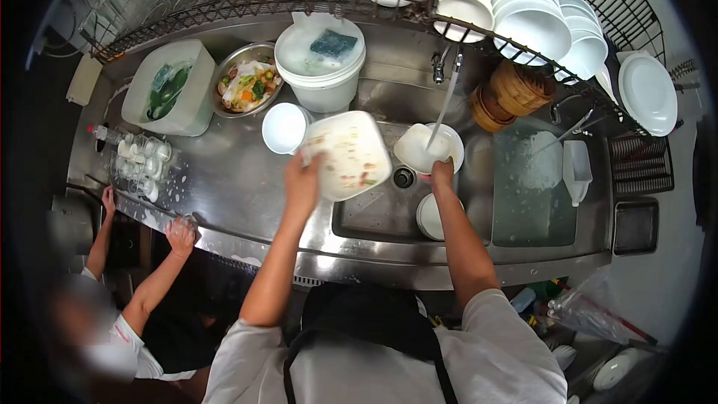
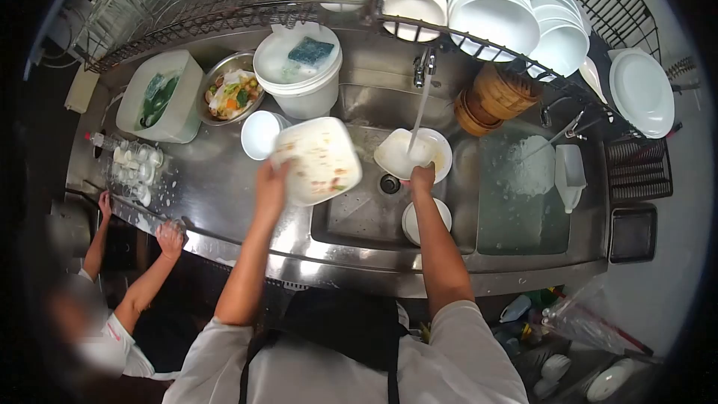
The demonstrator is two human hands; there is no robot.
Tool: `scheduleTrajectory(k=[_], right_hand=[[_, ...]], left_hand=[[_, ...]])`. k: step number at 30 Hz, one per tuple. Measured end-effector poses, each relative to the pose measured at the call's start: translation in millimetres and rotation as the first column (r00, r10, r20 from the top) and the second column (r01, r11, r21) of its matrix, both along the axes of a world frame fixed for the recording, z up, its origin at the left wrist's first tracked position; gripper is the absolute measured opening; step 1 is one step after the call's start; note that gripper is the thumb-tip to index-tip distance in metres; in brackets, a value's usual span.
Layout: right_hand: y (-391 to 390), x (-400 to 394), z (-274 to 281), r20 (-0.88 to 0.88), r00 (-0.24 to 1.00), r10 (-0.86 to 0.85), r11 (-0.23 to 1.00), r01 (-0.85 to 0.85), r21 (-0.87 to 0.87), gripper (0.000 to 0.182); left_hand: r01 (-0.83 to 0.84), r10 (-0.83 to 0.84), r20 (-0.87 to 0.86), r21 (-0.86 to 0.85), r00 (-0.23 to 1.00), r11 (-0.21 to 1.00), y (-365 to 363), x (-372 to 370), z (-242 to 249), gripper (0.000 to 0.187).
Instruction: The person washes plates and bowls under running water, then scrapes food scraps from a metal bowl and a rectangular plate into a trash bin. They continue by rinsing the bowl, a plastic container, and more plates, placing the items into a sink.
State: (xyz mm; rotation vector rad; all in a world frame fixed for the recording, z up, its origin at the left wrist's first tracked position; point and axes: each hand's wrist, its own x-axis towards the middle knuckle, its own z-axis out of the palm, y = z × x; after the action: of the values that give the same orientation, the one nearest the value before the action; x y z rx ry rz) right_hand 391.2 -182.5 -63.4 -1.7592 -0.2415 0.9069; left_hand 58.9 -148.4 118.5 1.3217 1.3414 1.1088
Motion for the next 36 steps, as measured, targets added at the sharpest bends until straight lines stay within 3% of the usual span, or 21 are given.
scheduleTrajectory(k=[2,3,5,7,10,13,15,16,18,19,21,22,23,25,26,27,29,30,33,34,36], right_hand=[[-7.9,16.0,6.4,0.06,0.996,0.064,0.998,-0.065,0.009,0.043],[-11.6,23.2,7.3,0.063,0.991,0.116,0.993,-0.118,0.028,0.041],[-16.5,36.3,15.4,0.074,0.984,0.16,0.987,-0.161,0.011,0.038],[-21.0,42.3,31.8,0.086,0.986,0.145,0.988,-0.14,-0.06,0.035],[-27.1,68.2,0.2,0.241,0.946,0.215,0.974,-0.19,-0.122,0.036],[-28.7,77.2,5.4,0.284,0.917,0.279,0.957,-0.24,-0.164,0.042],[-24.6,78.3,4.0,0.24,0.929,0.282,0.957,-0.254,-0.141,0.042],[-24.3,73.3,16.9,0.134,0.952,0.277,0.958,-0.262,-0.117,0.042],[-28.2,57.4,57.5,-0.086,0.959,0.27,0.958,-0.276,-0.072,0.045],[-29.3,59.7,42.6,-0.262,0.915,0.305,0.95,-0.31,0.024,0.046],[-31.8,66.5,10.0,-0.573,0.725,0.383,0.923,-0.318,0.215,0.05],[-31.8,64.7,0.4,-0.577,0.73,0.367,0.929,-0.317,0.189,0.05],[-27.0,60.1,-1.0,-0.519,0.772,0.367,0.929,-0.335,0.158,0.049],[-22.8,49.8,-5.1,-0.396,0.839,0.374,0.924,-0.372,0.086,0.049],[-17.2,42.9,-22.4,-0.251,0.884,0.394,0.917,-0.361,0.167,0.052],[-14.2,32.2,-9.4,0.024,0.878,0.477,0.876,-0.478,0.057,0.051],[-10.0,16.4,27.9,0.527,0.607,0.595,0.786,-0.575,-0.225,0.051],[-8.1,7.4,44.7,0.538,0.591,0.601,0.796,-0.503,-0.337,0.051],[-13.7,9.0,55.1,0.719,0.566,0.403,0.883,-0.446,-0.144,0.051],[-15.5,19.0,47.3,0.671,0.651,0.355,0.895,-0.444,-0.043,0.05],[-17.8,41.1,12.0,0.602,0.76,0.247,0.93,-0.36,0.074,0.05]], left_hand=[[0.101,-0.103,-0.014,-0.094,0.995,0.99,17.6,57.7,-49.0,0.025],[0.151,-0.151,-0.174,-0.015,0.973,0.988,27.8,83.4,-67.2,0.027],[0.212,-0.264,-0.356,-0.18,0.896,0.961,48.5,125.7,-95.1,0.037],[0.253,-0.31,-0.414,-0.188,0.856,0.949,59.9,160.2,-117.5,0.04],[0.313,-0.425,-0.312,-0.349,0.85,0.883,80.0,198.1,-167.5,0.044],[0.375,-0.365,0.14,-0.579,0.92,0.724,77.1,228.5,-180.7,0.05],[0.431,-0.302,0.308,-0.623,0.902,0.653,82.4,240.2,-224.0,0.053],[0.46,-0.26,0.386,-0.637,0.885,0.618,84.3,242.7,-238.4,0.054],[0.461,-0.338,0.315,-0.641,0.887,0.613,74.4,241.9,-202.9,0.052],[0.461,-0.374,0.279,-0.644,0.885,0.61,68.2,242.9,-189.0,0.05],[0.452,-0.354,0.281,-0.533,0.892,0.715,56.4,244.6,-195.2,0.051],[0.4,-0.406,0.084,-0.432,0.91,0.808,57.9,240.9,-226.1,0.052],[0.364,-0.418,-0.124,-0.314,0.9,0.877,55.3,233.3,-227.3,0.052],[0.254,-0.309,-0.101,-0.367,0.946,0.895,41.1,216.4,-232.4,0.05],[0.198,-0.252,-0.091,-0.393,0.963,0.898,30.9,208.6,-223.3,0.049],[0.195,-0.135,0.152,-0.51,0.979,0.838,21.9,203.8,-236.2,0.049],[0.293,0.193,0.552,-0.67,0.811,0.682,5.5,208.1,-257.4,0.05],[0.183,0.307,0.471,-0.741,0.827,0.646,0.1,220.6,-249.1,0.051],[-0.09,0.331,0.228,-0.686,0.916,0.722,11.7,264.8,-341.2,0.047],[-0.156,0.25,0.095,-0.562,0.964,0.812,13.8,268.5,-315.8,0.037],[-0.093,0.168,0.144,-0.423,0.975,0.901,17.4,269.9,-269.6,0.036]])
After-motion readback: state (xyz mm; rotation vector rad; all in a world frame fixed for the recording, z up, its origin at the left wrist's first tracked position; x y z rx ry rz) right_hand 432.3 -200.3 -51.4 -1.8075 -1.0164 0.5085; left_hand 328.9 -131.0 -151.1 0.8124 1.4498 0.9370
